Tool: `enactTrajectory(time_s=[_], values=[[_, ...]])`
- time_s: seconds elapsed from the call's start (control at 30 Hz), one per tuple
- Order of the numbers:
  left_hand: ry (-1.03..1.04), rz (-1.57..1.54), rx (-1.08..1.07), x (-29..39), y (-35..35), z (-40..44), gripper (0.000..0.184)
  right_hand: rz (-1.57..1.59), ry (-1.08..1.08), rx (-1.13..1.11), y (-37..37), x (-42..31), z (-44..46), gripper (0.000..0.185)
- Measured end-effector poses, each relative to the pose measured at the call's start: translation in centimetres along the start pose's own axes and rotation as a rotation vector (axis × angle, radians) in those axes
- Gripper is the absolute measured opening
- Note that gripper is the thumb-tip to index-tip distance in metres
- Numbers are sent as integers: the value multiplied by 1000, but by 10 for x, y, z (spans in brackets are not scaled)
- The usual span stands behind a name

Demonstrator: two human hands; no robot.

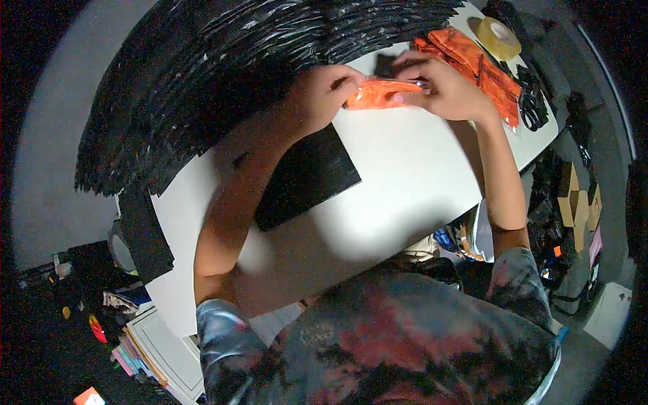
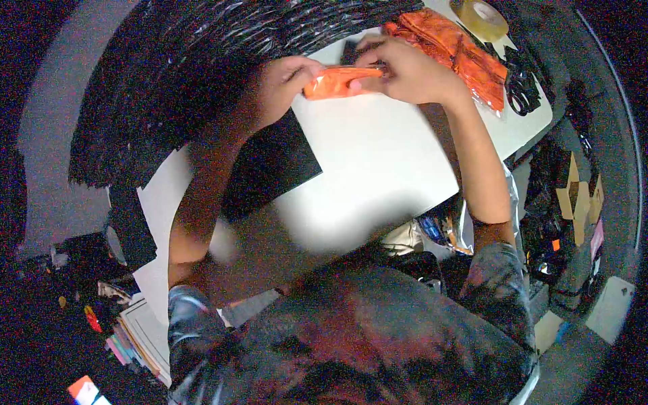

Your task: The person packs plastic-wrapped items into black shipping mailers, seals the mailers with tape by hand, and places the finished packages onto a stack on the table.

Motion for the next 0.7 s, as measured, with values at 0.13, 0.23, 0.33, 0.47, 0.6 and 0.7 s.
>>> enactTrajectory(time_s=[0.13, 0.23, 0.33, 0.47, 0.6, 0.7], values=[[-29, 3, -39, 3, 4, -7, 28, -289, -95, 88, 12, 31, -2, 41], [-24, 64, 13, 4, 4, -9, 29, -227, -72, 26, 12, 30, 0, 40], [128, 172, 142, 6, -2, -8, 38, -135, -70, 6, 5, 17, 5, 33], [309, 396, 383, 11, -1, -15, 57, -19, -199, 129, 3, 2, 7, 23], [147, 249, 144, 14, -13, -8, 79, 102, -218, 133, 0, -1, 7, 23], [-109, -20, -43, 12, -23, -4, 80, 225, -202, 164, -1, 0, 9, 30]])
Point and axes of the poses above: each hand's wrist, its own z-axis towards the middle knuckle, its own y-axis out of the palm, x = y × z, the point moved 4 cm from there along z, towards the middle knuckle, and after that the axes turned 3 degrees about x, right-handed, at the moved point
